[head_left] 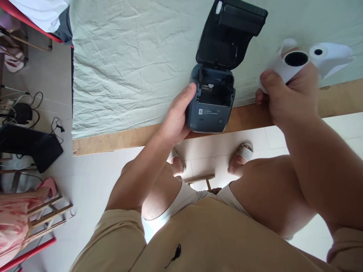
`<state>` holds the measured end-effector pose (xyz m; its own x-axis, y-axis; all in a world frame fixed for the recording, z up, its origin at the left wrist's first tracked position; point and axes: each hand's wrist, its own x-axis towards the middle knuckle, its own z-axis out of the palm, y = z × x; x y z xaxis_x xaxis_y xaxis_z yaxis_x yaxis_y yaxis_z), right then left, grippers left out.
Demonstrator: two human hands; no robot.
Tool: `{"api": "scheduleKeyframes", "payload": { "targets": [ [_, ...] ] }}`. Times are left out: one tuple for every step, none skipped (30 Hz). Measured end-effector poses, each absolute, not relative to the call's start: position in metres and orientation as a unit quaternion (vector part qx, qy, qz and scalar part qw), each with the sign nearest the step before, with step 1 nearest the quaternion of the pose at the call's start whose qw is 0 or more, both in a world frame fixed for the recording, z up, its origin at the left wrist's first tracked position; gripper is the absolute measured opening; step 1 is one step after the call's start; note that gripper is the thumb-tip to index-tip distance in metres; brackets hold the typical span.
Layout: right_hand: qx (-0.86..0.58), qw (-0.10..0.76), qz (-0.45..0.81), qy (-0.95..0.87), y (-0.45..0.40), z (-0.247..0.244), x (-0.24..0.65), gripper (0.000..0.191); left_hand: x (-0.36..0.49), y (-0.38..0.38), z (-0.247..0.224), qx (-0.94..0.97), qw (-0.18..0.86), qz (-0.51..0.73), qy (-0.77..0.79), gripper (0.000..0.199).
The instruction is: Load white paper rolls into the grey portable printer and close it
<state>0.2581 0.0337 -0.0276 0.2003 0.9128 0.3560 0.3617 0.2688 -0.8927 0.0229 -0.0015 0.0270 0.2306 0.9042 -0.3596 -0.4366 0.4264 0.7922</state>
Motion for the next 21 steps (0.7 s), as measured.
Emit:
{"api": "scheduleKeyframes", "payload": {
  "targets": [
    [-0.555, 0.516, 0.216, -0.616, 0.031, -0.025, 0.26, 0.059, 0.024, -0.002, 0.028, 0.28, 0.729, 0.461, 0.421, 0.049],
    [-0.557, 0.487, 0.179, -0.649, 0.028, -0.023, 0.262, 0.056, 0.025, -0.002, 0.03, 0.281, 0.725, 0.465, 0.424, 0.047],
    [-0.557, 0.462, 0.144, -0.675, 0.026, -0.02, 0.264, 0.052, 0.026, -0.002, 0.031, 0.28, 0.723, 0.466, 0.427, 0.045],
    [-0.56, 0.442, 0.116, -0.691, 0.025, -0.018, 0.266, 0.048, 0.027, -0.002, 0.032, 0.274, 0.723, 0.466, 0.431, 0.045],
    [-0.567, 0.426, 0.101, -0.698, 0.024, -0.017, 0.267, 0.044, 0.028, -0.001, 0.032, 0.264, 0.724, 0.465, 0.435, 0.046],
    [-0.58, 0.407, 0.099, -0.699, 0.024, -0.016, 0.268, 0.045, 0.028, -0.001, 0.032, 0.253, 0.728, 0.464, 0.438, 0.047],
    [-0.595, 0.383, 0.103, -0.699, 0.025, -0.016, 0.269, 0.048, 0.027, -0.001, 0.032, 0.241, 0.733, 0.462, 0.438, 0.048],
    [-0.61, 0.358, 0.106, -0.699, 0.026, -0.016, 0.27, 0.051, 0.027, 0.0, 0.031, 0.233, 0.736, 0.461, 0.437, 0.049],
    [-0.62, 0.336, 0.106, -0.701, 0.027, -0.016, 0.27, 0.053, 0.025, 0.0, 0.03, 0.23, 0.74, 0.459, 0.435, 0.05],
    [-0.622, 0.322, 0.1, -0.707, 0.028, -0.017, 0.27, 0.053, 0.024, 0.0, 0.028, 0.234, 0.742, 0.455, 0.433, 0.051],
    [-0.616, 0.318, 0.092, -0.715, 0.029, -0.018, 0.271, 0.052, 0.023, 0.0, 0.027, 0.244, 0.743, 0.451, 0.429, 0.052],
    [-0.605, 0.323, 0.085, -0.723, 0.03, -0.018, 0.271, 0.05, 0.023, 0.0, 0.026, 0.258, 0.743, 0.448, 0.426, 0.053],
    [-0.592, 0.334, 0.08, -0.729, 0.03, -0.018, 0.272, 0.047, 0.023, -0.001, 0.026, 0.271, 0.741, 0.445, 0.424, 0.053],
    [-0.582, 0.345, 0.078, -0.732, 0.03, -0.018, 0.273, 0.046, 0.023, -0.001, 0.027, 0.28, 0.739, 0.444, 0.424, 0.053],
    [-0.577, 0.351, 0.082, -0.733, 0.03, -0.019, 0.274, 0.047, 0.024, -0.001, 0.028, 0.283, 0.735, 0.445, 0.426, 0.052],
    [-0.577, 0.35, 0.09, -0.733, 0.03, -0.019, 0.275, 0.047, 0.025, -0.001, 0.029, 0.283, 0.73, 0.449, 0.429, 0.05],
    [-0.579, 0.345, 0.097, -0.732, 0.03, -0.019, 0.276, 0.049, 0.026, -0.002, 0.03, 0.281, 0.726, 0.455, 0.433, 0.048],
    [-0.579, 0.339, 0.102, -0.735, 0.03, -0.019, 0.277, 0.053, 0.027, -0.002, 0.03, 0.279, 0.723, 0.46, 0.435, 0.047],
    [-0.575, 0.334, 0.104, -0.74, 0.029, -0.02, 0.278, 0.056, 0.027, -0.001, 0.03, 0.278, 0.721, 0.463, 0.434, 0.047],
    [-0.568, 0.332, 0.102, -0.746, 0.029, -0.02, 0.279, 0.056, 0.027, -0.001, 0.03, 0.279, 0.722, 0.465, 0.43, 0.048],
    [-0.56, 0.331, 0.098, -0.753, 0.029, -0.021, 0.28, 0.054, 0.026, 0.0, 0.028, 0.283, 0.727, 0.462, 0.422, 0.05]
  ]
}}
